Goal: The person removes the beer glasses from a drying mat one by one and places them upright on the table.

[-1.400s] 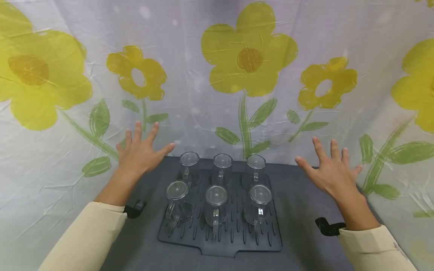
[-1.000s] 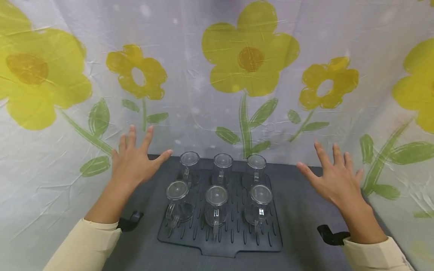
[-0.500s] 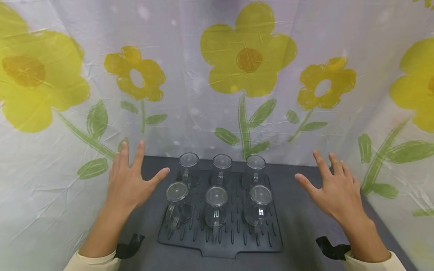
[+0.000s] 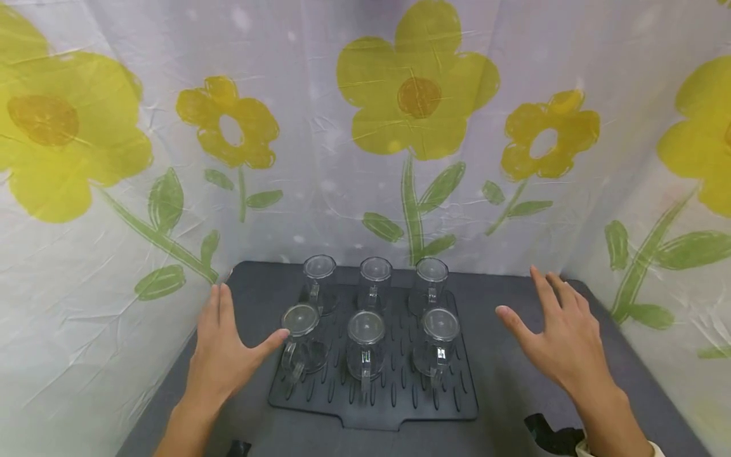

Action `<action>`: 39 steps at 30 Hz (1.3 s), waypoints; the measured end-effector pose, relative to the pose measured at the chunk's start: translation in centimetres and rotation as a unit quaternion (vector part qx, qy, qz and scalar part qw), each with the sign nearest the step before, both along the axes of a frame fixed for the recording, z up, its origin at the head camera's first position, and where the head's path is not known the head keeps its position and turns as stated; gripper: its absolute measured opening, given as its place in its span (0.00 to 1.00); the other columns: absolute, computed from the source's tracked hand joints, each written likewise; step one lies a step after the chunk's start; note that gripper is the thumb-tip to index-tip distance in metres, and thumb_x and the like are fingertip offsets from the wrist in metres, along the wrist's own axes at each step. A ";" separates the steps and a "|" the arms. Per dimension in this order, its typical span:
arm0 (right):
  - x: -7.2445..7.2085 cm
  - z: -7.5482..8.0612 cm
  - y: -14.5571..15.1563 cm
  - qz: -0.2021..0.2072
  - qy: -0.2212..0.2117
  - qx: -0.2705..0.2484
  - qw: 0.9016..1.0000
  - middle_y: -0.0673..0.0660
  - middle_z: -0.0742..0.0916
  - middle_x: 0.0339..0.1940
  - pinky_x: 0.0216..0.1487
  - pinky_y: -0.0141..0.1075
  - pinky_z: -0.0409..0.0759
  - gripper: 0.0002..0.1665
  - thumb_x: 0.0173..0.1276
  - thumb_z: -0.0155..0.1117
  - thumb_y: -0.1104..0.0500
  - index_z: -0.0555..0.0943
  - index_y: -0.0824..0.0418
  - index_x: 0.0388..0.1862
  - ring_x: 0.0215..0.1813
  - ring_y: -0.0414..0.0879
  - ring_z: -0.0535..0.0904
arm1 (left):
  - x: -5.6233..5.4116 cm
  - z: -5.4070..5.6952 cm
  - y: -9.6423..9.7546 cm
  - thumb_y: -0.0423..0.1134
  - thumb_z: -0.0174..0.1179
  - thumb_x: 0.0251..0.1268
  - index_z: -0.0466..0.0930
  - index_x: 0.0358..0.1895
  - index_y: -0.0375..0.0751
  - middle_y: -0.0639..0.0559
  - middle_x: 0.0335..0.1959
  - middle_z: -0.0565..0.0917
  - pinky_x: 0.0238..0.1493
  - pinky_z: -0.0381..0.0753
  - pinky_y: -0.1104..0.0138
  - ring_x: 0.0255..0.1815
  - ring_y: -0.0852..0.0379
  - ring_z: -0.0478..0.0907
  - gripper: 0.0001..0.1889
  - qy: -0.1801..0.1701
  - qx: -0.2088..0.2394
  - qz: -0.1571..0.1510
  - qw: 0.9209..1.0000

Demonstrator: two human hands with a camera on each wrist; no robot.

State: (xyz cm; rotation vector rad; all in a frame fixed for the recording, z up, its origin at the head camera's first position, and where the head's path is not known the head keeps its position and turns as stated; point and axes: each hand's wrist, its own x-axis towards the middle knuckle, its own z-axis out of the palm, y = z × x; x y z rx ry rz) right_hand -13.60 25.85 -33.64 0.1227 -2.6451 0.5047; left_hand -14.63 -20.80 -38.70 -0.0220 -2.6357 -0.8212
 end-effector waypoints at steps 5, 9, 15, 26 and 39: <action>0.7 -0.6 -0.3 0.008 0.007 -0.025 1.000 0.71 0.63 0.70 0.46 0.74 0.57 0.49 0.68 0.61 0.39 0.54 0.57 0.78 0.64 0.77 0.57 | 0.6 -1.8 0.3 0.69 0.66 0.49 0.28 0.76 0.36 0.36 0.77 0.36 0.53 0.58 0.27 0.72 0.27 0.43 0.67 -0.041 0.013 0.006 0.999; 1.1 -1.1 -0.5 0.015 0.009 -0.048 0.999 0.69 0.64 0.71 0.46 0.75 0.55 0.46 0.67 0.62 0.41 0.57 0.55 0.78 0.65 0.76 0.57 | 0.7 -3.3 0.4 0.68 0.67 0.49 0.26 0.76 0.35 0.31 0.76 0.37 0.57 0.55 0.29 0.71 0.26 0.43 0.68 -0.072 0.032 0.003 0.997; 1.5 -1.8 -0.8 0.032 0.027 -0.082 0.996 0.67 0.67 0.70 0.49 0.75 0.56 0.43 0.67 0.65 0.45 0.62 0.55 0.76 0.64 0.75 0.59 | 0.9 -5.8 0.4 0.68 0.68 0.47 0.27 0.75 0.32 0.28 0.75 0.40 0.60 0.53 0.30 0.71 0.26 0.43 0.70 -0.105 0.058 -0.001 0.993; 1.9 -3.6 -1.6 0.049 0.040 -0.155 0.986 0.64 0.74 0.65 0.49 0.67 0.64 0.36 0.65 0.69 0.51 0.70 0.56 0.70 0.63 0.68 0.65 | 0.2 -10.6 0.7 0.61 0.72 0.47 0.34 0.75 0.26 0.25 0.73 0.46 0.64 0.54 0.36 0.71 0.27 0.46 0.67 -0.113 0.091 -0.019 0.989; 2.0 -6.8 -2.9 0.056 0.000 -0.216 0.975 0.56 0.79 0.60 0.48 0.34 0.72 0.28 0.71 0.62 0.54 0.71 0.55 0.69 0.58 0.50 0.73 | 0.2 -13.3 0.3 0.61 0.72 0.48 0.37 0.74 0.23 0.23 0.72 0.47 0.64 0.54 0.36 0.70 0.25 0.48 0.65 -0.178 0.110 -0.024 0.978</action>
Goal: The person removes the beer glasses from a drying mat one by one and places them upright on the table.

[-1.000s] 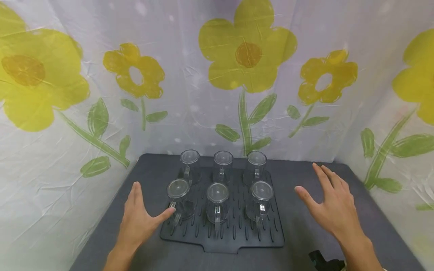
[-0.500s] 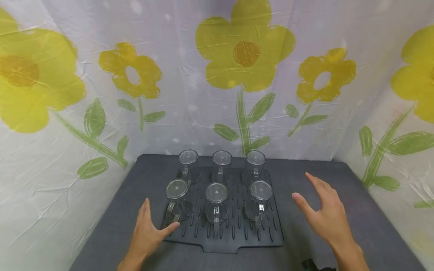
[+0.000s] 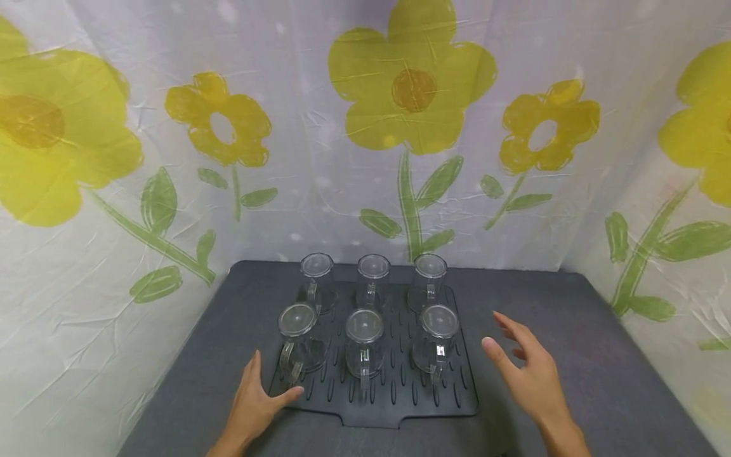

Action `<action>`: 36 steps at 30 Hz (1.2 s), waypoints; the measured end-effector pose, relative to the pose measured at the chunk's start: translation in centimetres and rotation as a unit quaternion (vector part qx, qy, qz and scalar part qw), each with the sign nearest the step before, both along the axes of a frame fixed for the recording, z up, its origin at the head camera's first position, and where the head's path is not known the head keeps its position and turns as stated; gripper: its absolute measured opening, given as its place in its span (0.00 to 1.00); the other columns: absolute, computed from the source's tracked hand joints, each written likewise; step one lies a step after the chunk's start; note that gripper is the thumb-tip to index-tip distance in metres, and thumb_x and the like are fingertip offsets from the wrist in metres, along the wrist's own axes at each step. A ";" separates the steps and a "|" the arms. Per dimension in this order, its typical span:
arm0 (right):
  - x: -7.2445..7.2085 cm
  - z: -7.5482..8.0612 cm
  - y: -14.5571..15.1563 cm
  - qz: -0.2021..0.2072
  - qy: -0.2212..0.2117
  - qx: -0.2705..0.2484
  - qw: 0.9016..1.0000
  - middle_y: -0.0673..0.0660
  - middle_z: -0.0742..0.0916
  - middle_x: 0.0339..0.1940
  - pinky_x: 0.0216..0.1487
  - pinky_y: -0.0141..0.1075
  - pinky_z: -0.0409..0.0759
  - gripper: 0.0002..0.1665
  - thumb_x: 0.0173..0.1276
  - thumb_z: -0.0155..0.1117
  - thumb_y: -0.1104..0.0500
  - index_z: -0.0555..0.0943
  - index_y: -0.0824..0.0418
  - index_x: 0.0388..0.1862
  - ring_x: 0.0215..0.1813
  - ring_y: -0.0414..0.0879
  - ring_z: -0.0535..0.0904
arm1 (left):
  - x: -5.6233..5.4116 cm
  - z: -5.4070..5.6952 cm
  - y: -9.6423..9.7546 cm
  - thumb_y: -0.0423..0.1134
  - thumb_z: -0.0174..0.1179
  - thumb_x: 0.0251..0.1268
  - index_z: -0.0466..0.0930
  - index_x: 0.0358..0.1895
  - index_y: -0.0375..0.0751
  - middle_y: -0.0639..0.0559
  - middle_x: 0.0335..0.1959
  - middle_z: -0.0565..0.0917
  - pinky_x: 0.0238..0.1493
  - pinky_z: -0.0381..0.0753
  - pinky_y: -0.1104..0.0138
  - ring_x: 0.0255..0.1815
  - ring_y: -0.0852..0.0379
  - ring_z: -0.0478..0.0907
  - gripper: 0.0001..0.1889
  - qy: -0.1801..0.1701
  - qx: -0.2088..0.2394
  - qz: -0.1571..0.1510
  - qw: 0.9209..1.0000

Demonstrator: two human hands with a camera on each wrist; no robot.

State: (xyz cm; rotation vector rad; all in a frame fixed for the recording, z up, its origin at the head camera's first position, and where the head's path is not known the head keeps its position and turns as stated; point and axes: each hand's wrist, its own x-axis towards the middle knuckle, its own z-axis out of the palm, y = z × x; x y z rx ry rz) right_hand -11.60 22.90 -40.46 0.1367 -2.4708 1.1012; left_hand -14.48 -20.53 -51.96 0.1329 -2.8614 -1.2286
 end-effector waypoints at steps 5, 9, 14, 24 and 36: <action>-0.3 -1.5 -0.5 0.011 -0.023 -0.040 0.999 0.56 0.80 0.59 0.48 0.29 0.75 0.25 0.73 0.59 0.54 0.72 0.56 0.68 0.56 0.48 0.74 | 0.1 -0.7 -0.1 0.61 0.73 0.45 0.40 0.74 0.23 0.22 0.70 0.51 0.63 0.59 0.37 0.67 0.25 0.56 0.66 -0.005 -0.004 -0.008 1.000; -0.6 -2.8 -1.1 0.014 -0.046 -0.087 0.995 0.54 0.81 0.57 0.48 0.30 0.77 0.23 0.74 0.58 0.54 0.74 0.57 0.66 0.55 0.47 0.74 | 0.0 -1.1 0.0 0.59 0.75 0.42 0.43 0.72 0.20 0.21 0.69 0.54 0.62 0.61 0.37 0.65 0.26 0.60 0.66 -0.009 -0.014 -0.022 1.000; -0.8 -4.3 -1.9 0.027 -0.064 -0.149 0.986 0.59 0.81 0.56 0.58 0.57 0.72 0.22 0.75 0.56 0.54 0.75 0.63 0.63 0.54 0.46 0.71 | 0.0 -1.5 -0.1 0.55 0.78 0.41 0.46 0.72 0.20 0.21 0.68 0.57 0.62 0.61 0.38 0.67 0.26 0.57 0.64 -0.002 -0.035 -0.038 0.999; -1.2 -6.6 -3.0 0.004 -0.079 -0.208 0.975 0.60 0.83 0.52 0.45 0.33 0.80 0.21 0.74 0.58 0.52 0.79 0.65 0.57 0.49 0.44 0.78 | -0.1 -1.2 0.1 0.54 0.78 0.40 0.49 0.72 0.21 0.21 0.66 0.60 0.61 0.63 0.39 0.65 0.26 0.59 0.62 -0.006 -0.061 -0.053 0.997; -1.6 -8.6 -4.1 -0.011 -0.095 -0.221 0.971 0.57 0.85 0.49 0.43 0.34 0.81 0.20 0.73 0.60 0.50 0.83 0.63 0.52 0.50 0.46 0.80 | -0.4 -1.0 0.4 0.57 0.77 0.40 0.48 0.72 0.22 0.20 0.66 0.59 0.60 0.63 0.37 0.65 0.25 0.58 0.64 -0.031 -0.057 -0.047 0.997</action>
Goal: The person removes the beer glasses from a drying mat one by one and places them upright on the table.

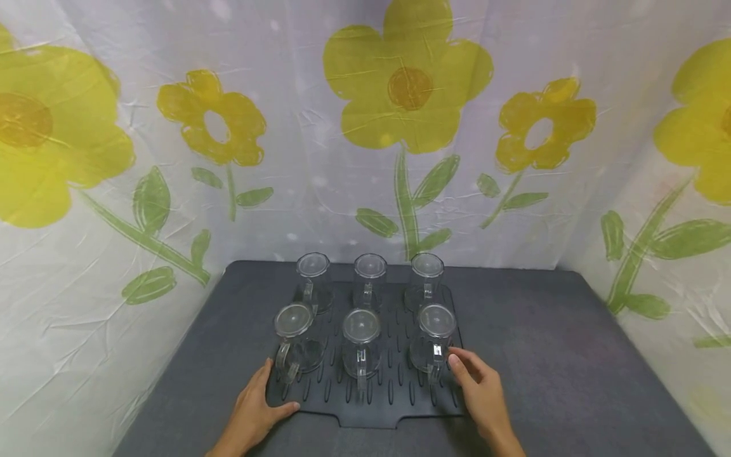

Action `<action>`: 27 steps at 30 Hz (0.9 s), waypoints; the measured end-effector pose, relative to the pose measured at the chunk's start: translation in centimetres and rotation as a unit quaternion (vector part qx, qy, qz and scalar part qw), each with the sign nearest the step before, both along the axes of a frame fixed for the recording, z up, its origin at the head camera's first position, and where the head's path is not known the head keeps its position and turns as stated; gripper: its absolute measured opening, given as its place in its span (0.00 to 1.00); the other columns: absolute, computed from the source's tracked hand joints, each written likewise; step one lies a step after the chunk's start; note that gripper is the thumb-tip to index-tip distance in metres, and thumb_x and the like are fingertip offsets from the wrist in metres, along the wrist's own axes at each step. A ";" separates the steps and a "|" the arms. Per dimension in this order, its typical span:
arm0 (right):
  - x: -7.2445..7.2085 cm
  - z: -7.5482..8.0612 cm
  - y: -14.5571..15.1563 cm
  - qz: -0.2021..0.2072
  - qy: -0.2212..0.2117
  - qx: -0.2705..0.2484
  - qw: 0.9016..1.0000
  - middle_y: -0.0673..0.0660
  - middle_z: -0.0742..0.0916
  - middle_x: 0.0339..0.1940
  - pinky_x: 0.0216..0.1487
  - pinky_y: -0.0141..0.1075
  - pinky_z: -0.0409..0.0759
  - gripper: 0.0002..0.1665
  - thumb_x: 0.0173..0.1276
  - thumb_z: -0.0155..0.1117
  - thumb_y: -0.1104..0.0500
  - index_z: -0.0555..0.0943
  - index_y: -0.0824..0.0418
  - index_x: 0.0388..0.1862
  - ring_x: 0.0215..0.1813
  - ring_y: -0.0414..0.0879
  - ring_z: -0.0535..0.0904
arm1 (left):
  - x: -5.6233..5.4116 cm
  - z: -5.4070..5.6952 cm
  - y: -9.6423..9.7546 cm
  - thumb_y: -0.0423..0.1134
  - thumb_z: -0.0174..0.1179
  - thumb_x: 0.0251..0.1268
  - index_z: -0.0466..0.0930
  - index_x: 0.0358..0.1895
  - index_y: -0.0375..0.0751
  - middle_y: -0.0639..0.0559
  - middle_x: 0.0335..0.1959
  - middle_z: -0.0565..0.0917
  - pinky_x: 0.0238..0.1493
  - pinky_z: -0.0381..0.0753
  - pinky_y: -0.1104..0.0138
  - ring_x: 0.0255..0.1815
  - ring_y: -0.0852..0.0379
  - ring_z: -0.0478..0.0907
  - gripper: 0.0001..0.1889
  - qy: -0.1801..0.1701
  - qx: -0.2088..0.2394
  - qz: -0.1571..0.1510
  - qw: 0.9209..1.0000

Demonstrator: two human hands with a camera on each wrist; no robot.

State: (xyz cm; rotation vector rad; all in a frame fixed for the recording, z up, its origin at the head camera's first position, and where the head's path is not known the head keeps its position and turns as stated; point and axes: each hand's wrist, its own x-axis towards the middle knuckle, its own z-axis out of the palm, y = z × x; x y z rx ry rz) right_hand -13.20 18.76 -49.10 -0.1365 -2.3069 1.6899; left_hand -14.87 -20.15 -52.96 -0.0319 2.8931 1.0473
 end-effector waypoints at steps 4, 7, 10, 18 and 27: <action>-0.1 -0.3 -0.5 0.010 -0.019 -0.017 1.000 0.56 0.86 0.47 0.43 0.35 0.81 0.20 0.72 0.60 0.48 0.83 0.62 0.51 0.50 0.47 0.80 | 0.0 0.1 0.0 0.57 0.77 0.40 0.48 0.72 0.21 0.20 0.66 0.59 0.60 0.63 0.37 0.65 0.25 0.58 0.64 0.000 -0.004 0.000 1.000; -0.3 -0.5 -0.9 0.015 -0.020 -0.036 0.999 0.55 0.87 0.45 0.43 0.36 0.81 0.19 0.71 0.61 0.50 0.83 0.63 0.50 0.49 0.46 0.81 | 0.1 0.0 -0.1 0.58 0.77 0.40 0.48 0.72 0.21 0.21 0.66 0.59 0.60 0.63 0.37 0.65 0.25 0.58 0.64 0.005 -0.006 -0.002 1.000; -0.4 -0.6 -1.1 0.021 -0.020 -0.055 0.998 0.55 0.87 0.44 0.43 0.36 0.81 0.19 0.71 0.62 0.50 0.83 0.64 0.50 0.49 0.45 0.81 | 0.0 -0.1 -0.1 0.58 0.77 0.40 0.48 0.72 0.21 0.21 0.66 0.59 0.60 0.63 0.37 0.65 0.25 0.58 0.64 0.007 -0.006 -0.005 1.000; -0.3 -0.7 -1.7 0.057 -0.032 -0.138 0.988 0.64 0.85 0.47 0.44 0.42 0.83 0.20 0.72 0.60 0.54 0.81 0.71 0.50 0.51 0.50 0.80 | -0.1 -0.2 0.0 0.58 0.77 0.40 0.48 0.72 0.21 0.21 0.66 0.59 0.60 0.63 0.37 0.65 0.25 0.58 0.64 0.006 -0.007 -0.004 1.000; 0.0 -1.3 -2.5 0.104 -0.022 -0.234 0.966 0.70 0.83 0.45 0.45 0.47 0.83 0.24 0.76 0.55 0.56 0.75 0.80 0.51 0.47 0.52 0.81 | 0.0 -0.1 0.0 0.59 0.76 0.40 0.48 0.72 0.22 0.21 0.66 0.59 0.60 0.62 0.37 0.66 0.25 0.58 0.65 -0.005 -0.008 0.002 1.000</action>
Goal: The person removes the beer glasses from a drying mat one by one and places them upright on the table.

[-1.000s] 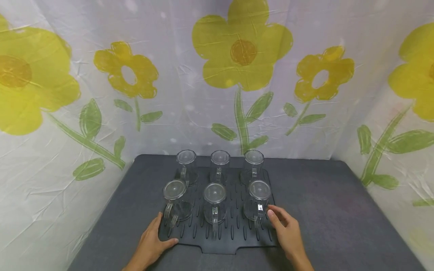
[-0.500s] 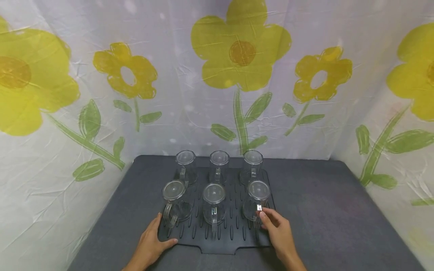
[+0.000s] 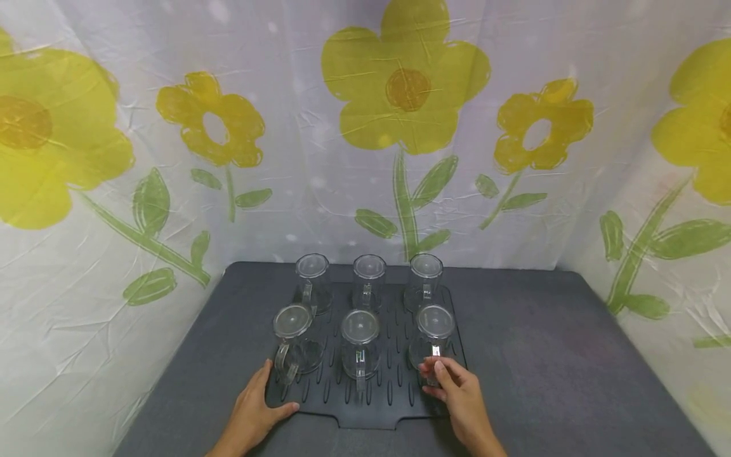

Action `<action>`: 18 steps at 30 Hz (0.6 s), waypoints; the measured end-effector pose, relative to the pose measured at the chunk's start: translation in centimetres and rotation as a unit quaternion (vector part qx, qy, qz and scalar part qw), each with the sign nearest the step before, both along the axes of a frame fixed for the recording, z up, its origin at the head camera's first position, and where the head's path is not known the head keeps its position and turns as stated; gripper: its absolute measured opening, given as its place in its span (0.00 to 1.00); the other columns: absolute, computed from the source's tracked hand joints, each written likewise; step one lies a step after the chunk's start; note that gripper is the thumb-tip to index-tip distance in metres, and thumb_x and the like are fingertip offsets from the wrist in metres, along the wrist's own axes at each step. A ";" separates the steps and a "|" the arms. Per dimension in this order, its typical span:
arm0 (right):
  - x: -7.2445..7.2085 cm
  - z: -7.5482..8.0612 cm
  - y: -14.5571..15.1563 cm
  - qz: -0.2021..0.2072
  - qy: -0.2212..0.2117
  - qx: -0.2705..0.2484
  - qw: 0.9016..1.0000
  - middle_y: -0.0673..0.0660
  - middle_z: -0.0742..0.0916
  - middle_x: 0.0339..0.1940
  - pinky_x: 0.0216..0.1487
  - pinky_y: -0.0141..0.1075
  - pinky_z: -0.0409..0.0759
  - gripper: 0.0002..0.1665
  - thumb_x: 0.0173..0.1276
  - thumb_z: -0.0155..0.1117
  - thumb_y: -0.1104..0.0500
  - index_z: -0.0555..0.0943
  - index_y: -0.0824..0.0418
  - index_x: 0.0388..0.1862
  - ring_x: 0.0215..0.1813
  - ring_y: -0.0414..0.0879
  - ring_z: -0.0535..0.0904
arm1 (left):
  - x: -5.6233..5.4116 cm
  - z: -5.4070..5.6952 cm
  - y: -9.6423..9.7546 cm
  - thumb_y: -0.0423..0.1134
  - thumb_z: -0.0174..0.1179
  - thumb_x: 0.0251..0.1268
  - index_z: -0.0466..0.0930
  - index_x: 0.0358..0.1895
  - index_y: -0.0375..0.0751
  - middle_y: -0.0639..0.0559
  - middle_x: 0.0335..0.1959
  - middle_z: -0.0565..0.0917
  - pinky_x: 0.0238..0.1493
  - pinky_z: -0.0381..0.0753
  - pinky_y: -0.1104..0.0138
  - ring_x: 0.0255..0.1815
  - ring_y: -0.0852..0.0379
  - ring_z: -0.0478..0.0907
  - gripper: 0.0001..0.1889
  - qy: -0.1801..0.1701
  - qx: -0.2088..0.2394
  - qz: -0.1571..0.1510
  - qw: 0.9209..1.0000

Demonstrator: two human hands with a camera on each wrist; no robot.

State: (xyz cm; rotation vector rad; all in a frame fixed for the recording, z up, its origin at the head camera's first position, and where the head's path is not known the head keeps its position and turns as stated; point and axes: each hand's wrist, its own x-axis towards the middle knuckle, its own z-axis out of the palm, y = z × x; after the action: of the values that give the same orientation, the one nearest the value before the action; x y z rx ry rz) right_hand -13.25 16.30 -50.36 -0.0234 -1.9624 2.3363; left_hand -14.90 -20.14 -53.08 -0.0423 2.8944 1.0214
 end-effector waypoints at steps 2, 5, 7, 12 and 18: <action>0.1 -0.1 -0.1 -0.001 0.012 -0.016 1.000 0.69 0.84 0.43 0.44 0.46 0.83 0.25 0.77 0.52 0.56 0.73 0.82 0.51 0.45 0.51 0.81 | 0.0 0.0 0.0 0.60 0.76 0.40 0.47 0.72 0.22 0.21 0.66 0.59 0.60 0.62 0.37 0.66 0.25 0.58 0.65 -0.001 0.000 0.000 1.000; 0.3 -0.2 -0.3 -0.008 0.032 -0.033 0.999 0.63 0.84 0.38 0.41 0.43 0.84 0.26 0.78 0.49 0.56 0.71 0.85 0.49 0.43 0.48 0.81 | 0.1 -0.1 0.0 0.60 0.76 0.40 0.48 0.72 0.22 0.21 0.66 0.59 0.60 0.62 0.37 0.66 0.25 0.58 0.65 -0.001 0.001 0.000 1.000; 0.4 -0.1 -0.3 -0.017 0.044 -0.041 0.998 0.60 0.84 0.35 0.39 0.41 0.83 0.27 0.79 0.47 0.57 0.69 0.87 0.48 0.41 0.46 0.81 | 0.0 -0.1 0.0 0.60 0.76 0.40 0.48 0.72 0.22 0.21 0.67 0.59 0.61 0.62 0.37 0.66 0.25 0.57 0.65 0.002 0.001 -0.002 1.000; 0.7 0.7 0.1 -0.041 0.083 -0.071 0.993 0.56 0.82 0.31 0.35 0.37 0.82 0.25 0.77 0.49 0.61 0.70 0.89 0.44 0.36 0.43 0.79 | 0.0 -0.3 -0.1 0.59 0.76 0.40 0.48 0.72 0.21 0.21 0.66 0.59 0.61 0.62 0.38 0.66 0.26 0.58 0.64 0.012 0.001 -0.008 1.000; 0.9 2.1 0.9 -0.087 0.132 -0.026 0.987 0.56 0.86 0.28 0.34 0.32 0.81 0.14 0.73 0.55 0.68 0.79 0.83 0.39 0.32 0.42 0.82 | 0.0 -0.2 -0.1 0.58 0.76 0.41 0.48 0.72 0.21 0.20 0.66 0.59 0.61 0.62 0.38 0.66 0.26 0.58 0.64 0.015 0.007 -0.010 1.000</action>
State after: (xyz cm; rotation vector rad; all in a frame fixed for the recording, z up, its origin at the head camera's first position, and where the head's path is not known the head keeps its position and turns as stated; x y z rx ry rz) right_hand -12.36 17.21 -48.25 0.1023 -1.7021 2.1538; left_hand -14.87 -20.23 -53.27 0.0034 2.9076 1.0482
